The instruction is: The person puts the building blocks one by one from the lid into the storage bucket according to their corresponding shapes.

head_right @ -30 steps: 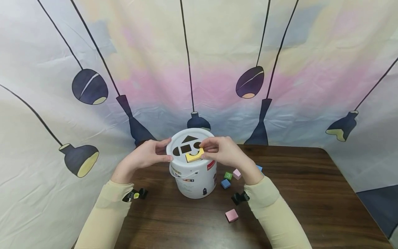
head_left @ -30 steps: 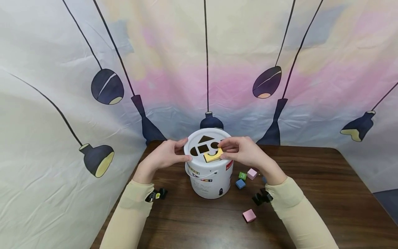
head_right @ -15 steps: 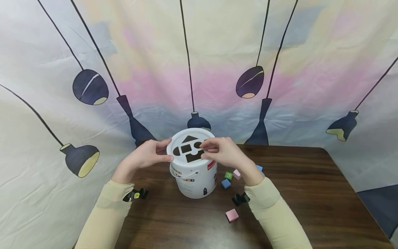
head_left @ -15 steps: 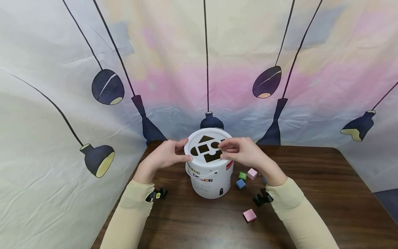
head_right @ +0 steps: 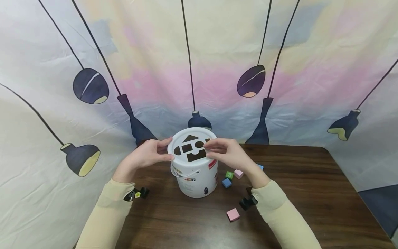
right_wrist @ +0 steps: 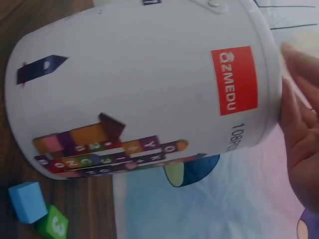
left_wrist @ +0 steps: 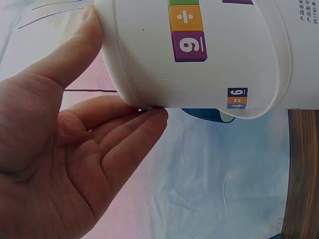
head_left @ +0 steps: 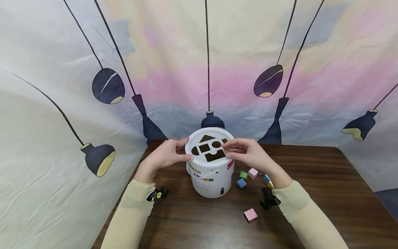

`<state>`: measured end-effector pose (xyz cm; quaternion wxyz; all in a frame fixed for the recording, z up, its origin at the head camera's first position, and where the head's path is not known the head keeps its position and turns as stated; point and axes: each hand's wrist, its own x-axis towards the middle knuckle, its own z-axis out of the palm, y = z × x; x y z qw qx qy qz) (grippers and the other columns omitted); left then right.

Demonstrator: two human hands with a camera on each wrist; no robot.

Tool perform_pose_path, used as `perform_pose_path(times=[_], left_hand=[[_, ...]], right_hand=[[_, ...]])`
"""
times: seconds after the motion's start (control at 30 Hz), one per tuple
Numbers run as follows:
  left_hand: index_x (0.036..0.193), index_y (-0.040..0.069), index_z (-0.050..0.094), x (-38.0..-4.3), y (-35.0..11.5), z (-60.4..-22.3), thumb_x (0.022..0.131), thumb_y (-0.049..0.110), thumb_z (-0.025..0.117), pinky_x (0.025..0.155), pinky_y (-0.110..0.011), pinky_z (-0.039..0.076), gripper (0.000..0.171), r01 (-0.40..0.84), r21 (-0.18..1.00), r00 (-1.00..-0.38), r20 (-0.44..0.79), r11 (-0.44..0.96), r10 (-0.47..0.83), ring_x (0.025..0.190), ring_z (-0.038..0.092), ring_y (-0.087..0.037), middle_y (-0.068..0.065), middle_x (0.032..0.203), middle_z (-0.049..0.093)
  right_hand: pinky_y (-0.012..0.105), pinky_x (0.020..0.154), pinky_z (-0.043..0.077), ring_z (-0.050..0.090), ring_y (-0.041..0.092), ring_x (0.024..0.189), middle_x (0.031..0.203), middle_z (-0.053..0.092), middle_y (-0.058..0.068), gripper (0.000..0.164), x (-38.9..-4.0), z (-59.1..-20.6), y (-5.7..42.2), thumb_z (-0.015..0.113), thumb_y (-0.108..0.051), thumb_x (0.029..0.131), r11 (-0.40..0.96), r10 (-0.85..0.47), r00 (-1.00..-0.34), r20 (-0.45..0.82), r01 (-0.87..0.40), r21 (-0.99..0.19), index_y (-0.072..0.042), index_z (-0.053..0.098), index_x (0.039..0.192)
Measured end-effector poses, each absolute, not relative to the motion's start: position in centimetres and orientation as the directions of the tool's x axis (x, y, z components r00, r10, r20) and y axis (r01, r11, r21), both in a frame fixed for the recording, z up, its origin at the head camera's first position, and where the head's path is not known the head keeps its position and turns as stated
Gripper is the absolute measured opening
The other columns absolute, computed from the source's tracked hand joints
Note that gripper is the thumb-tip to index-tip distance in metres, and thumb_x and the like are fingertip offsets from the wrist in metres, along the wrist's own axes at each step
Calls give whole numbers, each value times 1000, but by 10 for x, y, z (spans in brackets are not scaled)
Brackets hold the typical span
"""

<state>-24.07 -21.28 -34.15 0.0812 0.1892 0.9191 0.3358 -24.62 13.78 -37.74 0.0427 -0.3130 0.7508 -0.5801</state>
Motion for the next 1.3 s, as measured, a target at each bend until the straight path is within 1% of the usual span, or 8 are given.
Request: perform_pose_path(times=[0.17, 0.37, 0.57, 0.77, 0.83, 1.0, 1.13, 1.3], left_hand=[[164, 8, 39, -239, -212, -341, 94, 42, 85, 117, -48, 44, 89, 294, 641, -915, -26, 709, 403, 149, 46, -26, -9, 166, 41], [163, 8, 40, -237, -211, -340, 95, 41, 85, 117, -48, 44, 89, 301, 638, -914, -18, 709, 405, 149, 47, -26, -9, 165, 42], [164, 8, 40, -239, -210, -341, 95, 42, 85, 117, -49, 44, 89, 311, 637, -912, -9, 706, 410, 149, 46, -26, -9, 165, 43], [163, 9, 41, -240, -211, -342, 94, 43, 85, 118, -49, 43, 89, 317, 627, -912, -4, 711, 410, 151, 43, -26, -9, 164, 44], [163, 8, 41, -240, -211, -341, 94, 43, 85, 119, -50, 42, 89, 320, 622, -912, -1, 715, 409, 152, 42, -26, -9, 163, 44], [163, 8, 40, -241, -212, -341, 95, 41, 85, 120, -50, 41, 88, 323, 624, -911, 1, 712, 413, 153, 40, -27, -10, 164, 44], [163, 8, 40, -241, -213, -342, 94, 42, 85, 120, -50, 41, 89, 319, 630, -911, -1, 708, 411, 153, 39, -27, -10, 164, 44], [163, 8, 40, -242, -215, -343, 94, 42, 85, 120, -49, 41, 89, 319, 632, -911, 0, 706, 412, 153, 39, -26, -9, 164, 43]], right_hand=[[37, 93, 62, 73, 23, 117, 127, 75, 16, 30, -241, -385, 150, 75, -7, 102, 46, -472, -801, 369, -440, -897, -5, 74, 131], [37, 92, 62, 74, 22, 114, 124, 74, 18, 29, -238, -391, 163, 74, -8, 103, 49, -434, -812, 390, -453, -890, -1, 73, 131], [33, 94, 61, 73, 25, 115, 125, 75, 13, 29, -235, -395, 177, 75, -11, 103, 123, -394, -838, 377, -454, -882, -5, 74, 131], [29, 94, 60, 72, 23, 117, 129, 73, 17, 28, -232, -407, 195, 74, -15, 104, 183, -388, -864, 320, -413, -892, -8, 74, 131], [28, 94, 59, 72, 20, 117, 129, 74, 15, 28, -232, -412, 201, 74, -16, 104, 203, -395, -867, 304, -405, -892, -8, 74, 132], [31, 90, 62, 73, 16, 113, 130, 74, 14, 30, -232, -425, 216, 74, -17, 104, 266, -396, -879, 267, -388, -882, -7, 74, 132], [34, 85, 63, 74, 21, 108, 128, 74, 14, 30, -232, -437, 228, 75, -18, 104, 324, -391, -889, 240, -377, -868, -6, 75, 131], [28, 84, 60, 73, 17, 107, 128, 75, 9, 28, -230, -450, 242, 76, -21, 103, 405, -397, -894, 207, -373, -835, -11, 77, 129]])
